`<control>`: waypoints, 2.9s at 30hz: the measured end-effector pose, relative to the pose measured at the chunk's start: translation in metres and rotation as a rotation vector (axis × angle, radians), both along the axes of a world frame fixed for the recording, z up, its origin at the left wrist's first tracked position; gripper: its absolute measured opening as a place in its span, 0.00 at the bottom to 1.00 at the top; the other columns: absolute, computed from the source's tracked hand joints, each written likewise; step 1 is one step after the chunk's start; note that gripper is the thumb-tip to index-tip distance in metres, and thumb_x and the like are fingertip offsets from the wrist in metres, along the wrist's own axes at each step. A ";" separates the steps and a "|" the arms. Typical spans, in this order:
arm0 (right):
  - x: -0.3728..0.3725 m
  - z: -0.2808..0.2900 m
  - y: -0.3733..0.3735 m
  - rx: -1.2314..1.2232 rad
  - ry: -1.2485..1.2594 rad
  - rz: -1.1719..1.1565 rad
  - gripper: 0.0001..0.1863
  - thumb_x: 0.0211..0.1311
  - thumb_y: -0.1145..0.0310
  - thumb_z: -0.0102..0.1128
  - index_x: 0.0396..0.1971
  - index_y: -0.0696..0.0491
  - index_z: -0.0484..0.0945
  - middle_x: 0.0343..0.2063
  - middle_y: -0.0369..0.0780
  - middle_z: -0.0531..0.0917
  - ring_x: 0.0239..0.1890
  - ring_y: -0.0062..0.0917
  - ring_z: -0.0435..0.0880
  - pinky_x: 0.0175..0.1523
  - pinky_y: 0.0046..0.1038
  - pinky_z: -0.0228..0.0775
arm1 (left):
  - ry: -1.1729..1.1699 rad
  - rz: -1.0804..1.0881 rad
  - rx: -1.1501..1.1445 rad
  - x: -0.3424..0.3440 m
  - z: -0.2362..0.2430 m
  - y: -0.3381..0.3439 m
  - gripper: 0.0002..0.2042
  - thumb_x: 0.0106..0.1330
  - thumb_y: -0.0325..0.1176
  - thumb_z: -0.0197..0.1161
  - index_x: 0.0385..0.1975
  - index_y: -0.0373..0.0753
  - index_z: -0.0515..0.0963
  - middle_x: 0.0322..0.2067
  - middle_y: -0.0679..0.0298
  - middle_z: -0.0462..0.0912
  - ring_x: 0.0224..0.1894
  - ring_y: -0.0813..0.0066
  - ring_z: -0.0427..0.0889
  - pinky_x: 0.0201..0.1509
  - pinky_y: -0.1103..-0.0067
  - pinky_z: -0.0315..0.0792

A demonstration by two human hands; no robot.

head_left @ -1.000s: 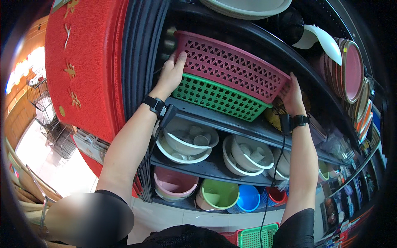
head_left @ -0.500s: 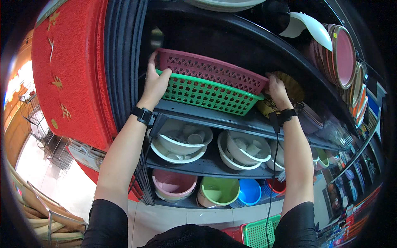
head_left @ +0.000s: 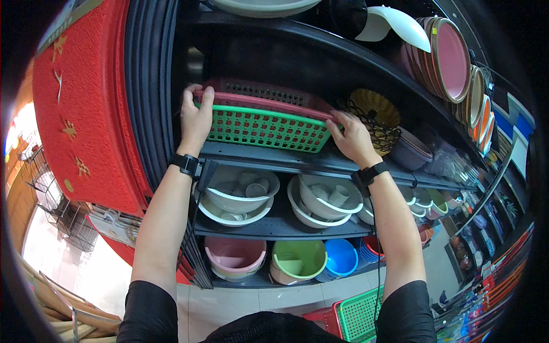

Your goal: The person repeatedly picks up green, pink, and yellow plastic baskets from a shelf, places them into a red shopping basket on the floor, and then returns them to the shelf. The person handles the baskets one at a time, stacking them in the red basket before restacking them on the shelf.

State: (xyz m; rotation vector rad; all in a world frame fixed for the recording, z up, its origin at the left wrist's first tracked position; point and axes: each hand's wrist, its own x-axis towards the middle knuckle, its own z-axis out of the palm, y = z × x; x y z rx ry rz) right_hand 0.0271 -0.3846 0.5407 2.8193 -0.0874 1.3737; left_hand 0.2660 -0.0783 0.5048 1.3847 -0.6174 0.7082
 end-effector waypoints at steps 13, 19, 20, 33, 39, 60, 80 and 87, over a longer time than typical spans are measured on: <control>-0.032 -0.035 0.048 0.173 -0.318 0.170 0.17 0.69 0.68 0.62 0.55 0.57 0.82 0.58 0.52 0.82 0.60 0.46 0.82 0.63 0.38 0.73 | -0.033 -0.006 -0.001 -0.018 -0.024 0.005 0.33 0.74 0.46 0.61 0.73 0.37 0.59 0.64 0.45 0.73 0.66 0.52 0.73 0.71 0.66 0.64; -0.138 -0.141 0.097 0.556 -0.159 0.143 0.11 0.70 0.70 0.62 0.45 0.59 0.86 0.39 0.47 0.90 0.42 0.31 0.91 0.49 0.27 0.79 | -0.064 -0.210 0.020 -0.116 -0.083 0.009 0.33 0.73 0.36 0.64 0.74 0.37 0.57 0.72 0.52 0.60 0.73 0.53 0.62 0.71 0.60 0.64; -0.156 -0.171 0.096 0.675 -0.126 0.137 0.10 0.69 0.70 0.63 0.44 0.58 0.87 0.38 0.47 0.90 0.42 0.32 0.91 0.49 0.28 0.79 | -0.034 -0.282 0.016 -0.132 -0.102 0.008 0.32 0.72 0.34 0.64 0.73 0.36 0.59 0.71 0.54 0.61 0.71 0.56 0.64 0.69 0.63 0.66; -0.430 -0.514 0.139 1.262 0.431 -0.621 0.17 0.69 0.60 0.59 0.44 0.57 0.87 0.34 0.53 0.88 0.38 0.43 0.89 0.48 0.40 0.79 | 0.966 -0.782 0.939 -0.279 -0.410 0.085 0.23 0.77 0.35 0.60 0.68 0.38 0.66 0.49 0.63 0.81 0.44 0.81 0.79 0.42 0.82 0.75; -0.490 -0.556 0.153 1.334 0.269 -0.939 0.18 0.65 0.60 0.62 0.48 0.55 0.86 0.42 0.51 0.88 0.46 0.45 0.88 0.55 0.41 0.78 | 1.028 -0.926 1.317 -0.323 -0.437 0.087 0.24 0.76 0.38 0.61 0.67 0.37 0.68 0.45 0.62 0.83 0.43 0.79 0.81 0.45 0.80 0.76; -0.541 -0.597 0.116 1.251 0.672 -0.812 0.20 0.70 0.55 0.58 0.49 0.56 0.80 0.40 0.56 0.86 0.45 0.51 0.86 0.50 0.50 0.77 | 0.972 -1.132 1.334 -0.394 -0.477 0.068 0.18 0.78 0.28 0.58 0.64 0.34 0.70 0.47 0.60 0.82 0.48 0.73 0.83 0.56 0.80 0.76; -0.610 -0.306 -0.005 0.967 -0.018 -0.922 0.20 0.77 0.57 0.55 0.41 0.62 0.83 0.28 0.47 0.87 0.30 0.29 0.85 0.38 0.32 0.75 | 0.708 -1.170 1.382 -0.426 -0.442 -0.022 0.21 0.75 0.40 0.63 0.62 0.34 0.75 0.48 0.53 0.86 0.50 0.67 0.86 0.55 0.75 0.78; -0.653 -0.288 -0.006 1.453 -0.434 -0.566 0.23 0.81 0.54 0.50 0.47 0.61 0.83 0.36 0.35 0.87 0.34 0.14 0.82 0.42 0.21 0.75 | 0.831 -1.230 1.210 -0.429 -0.425 -0.072 0.21 0.78 0.42 0.58 0.63 0.35 0.74 0.50 0.61 0.83 0.49 0.73 0.83 0.54 0.76 0.77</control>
